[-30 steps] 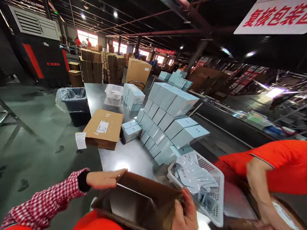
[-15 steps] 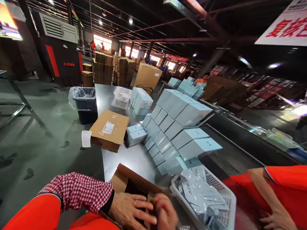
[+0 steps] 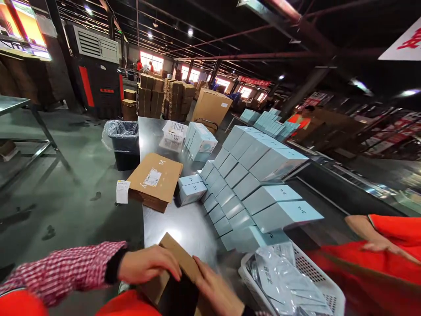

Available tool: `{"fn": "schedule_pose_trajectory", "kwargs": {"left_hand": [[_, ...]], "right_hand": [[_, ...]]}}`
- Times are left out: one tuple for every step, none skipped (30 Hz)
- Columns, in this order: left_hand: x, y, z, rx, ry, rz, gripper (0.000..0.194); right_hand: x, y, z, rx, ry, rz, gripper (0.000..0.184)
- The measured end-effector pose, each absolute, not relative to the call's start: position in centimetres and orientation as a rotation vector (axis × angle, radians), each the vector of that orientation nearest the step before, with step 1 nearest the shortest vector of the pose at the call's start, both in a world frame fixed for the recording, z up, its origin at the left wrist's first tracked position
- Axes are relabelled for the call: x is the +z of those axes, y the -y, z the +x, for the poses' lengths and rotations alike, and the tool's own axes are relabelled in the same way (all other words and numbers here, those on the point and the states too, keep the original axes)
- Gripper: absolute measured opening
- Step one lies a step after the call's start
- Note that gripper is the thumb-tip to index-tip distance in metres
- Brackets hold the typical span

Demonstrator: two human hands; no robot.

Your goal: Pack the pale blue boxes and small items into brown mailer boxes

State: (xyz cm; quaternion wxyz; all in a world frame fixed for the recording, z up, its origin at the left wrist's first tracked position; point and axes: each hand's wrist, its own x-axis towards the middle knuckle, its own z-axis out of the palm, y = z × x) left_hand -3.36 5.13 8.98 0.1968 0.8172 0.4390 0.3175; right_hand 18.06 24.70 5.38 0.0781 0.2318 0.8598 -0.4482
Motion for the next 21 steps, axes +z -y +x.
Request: {"fn": "schedule_pose_trajectory", "kwargs": {"left_hand": [[9.7, -3.2, -4.4, 0.940, -1.329, 2.215, 0.051], [10.1, -1.5, -5.2, 0.911, -1.279, 2.237, 0.054], [10.4, 0.0, -5.7, 0.836, -1.211, 2.269, 0.060], [10.4, 1.1, -6.1, 0.768, -1.159, 2.286, 0.066], [10.2, 1.7, -6.2, 0.708, -1.121, 2.295, 0.072], [9.7, 2.0, -6.2, 0.681, -1.124, 2.288, 0.078], [9.2, 1.9, -6.1, 0.683, -1.151, 2.275, 0.085], [8.7, 1.6, -6.1, 0.691, -1.184, 2.273, 0.091], [8.2, 1.2, -6.0, 0.679, -1.215, 2.284, 0.096], [7.7, 0.7, -6.0, 0.638, -1.238, 2.303, 0.098], [7.2, 0.4, -6.0, 0.580, -1.266, 2.326, 0.099], [6.8, 0.1, -6.0, 0.516, -1.296, 2.351, 0.098], [6.4, -0.2, -6.0, 0.460, -1.322, 2.384, 0.098], [5.9, -0.4, -6.0, 0.425, -1.346, 2.427, 0.096], [5.3, -0.6, -5.9, 0.408, -1.378, 2.476, 0.094], [4.7, -0.8, -5.9, 0.400, -1.425, 2.529, 0.092], [4.0, -1.1, -5.8, 0.392, -1.493, 2.579, 0.089], [3.4, -1.5, -5.9, 0.384, -1.563, 2.628, 0.085], [2.7, -1.9, -5.9, 0.382, -1.627, 2.668, 0.082], [2.2, -2.3, -6.1, 0.383, -1.655, 2.708, 0.078], [1.7, -2.8, -6.3, 0.387, -1.649, 2.745, 0.076]], "right_hand": [[4.6, -23.9, 18.8, -1.147, -2.751, 0.652, 0.063], [4.1, -23.3, 19.4, -0.950, -2.904, 0.610, 0.064], [3.7, -22.9, 19.8, -0.781, -3.015, 0.563, 0.063], [3.5, -22.7, 20.1, -0.666, -3.091, 0.529, 0.062], [3.4, -22.5, 20.1, -0.591, -3.138, 0.504, 0.060], [3.3, -22.5, 20.1, -0.546, -3.169, 0.483, 0.059], [3.3, -22.6, 20.0, -0.521, -3.188, 0.465, 0.058], [3.3, -22.7, 19.9, -0.511, -3.197, 0.453, 0.058], [3.4, -22.8, 19.8, -0.508, -3.199, 0.448, 0.058], [3.5, -22.8, 19.8, -0.511, -3.194, 0.451, 0.058], [3.7, -22.8, 19.7, -0.518, -3.180, 0.458, 0.058], [4.0, -22.7, 19.7, -0.528, -3.158, 0.471, 0.058], [4.3, -22.5, 19.7, -0.541, -3.130, 0.487, 0.059], [4.6, -22.3, 19.6, -0.557, -3.098, 0.503, 0.060], [4.9, -22.1, 19.6, -0.579, -3.066, 0.511, 0.062], [5.2, -21.9, 19.4, -0.607, -3.037, 0.510, 0.063], [5.3, -21.8, 19.3, -0.645, -3.012, 0.491, 0.065], [5.4, -21.9, 19.2, -0.692, -2.995, 0.465, 0.066], [5.2, -22.1, 19.3, -0.751, -3.000, 0.475, 0.067], [4.9, -22.4, 19.5, -0.825, -3.031, 0.566, 0.067], [4.4, -22.6, 20.0, -0.924, -3.072, 0.759, 0.068]]}}
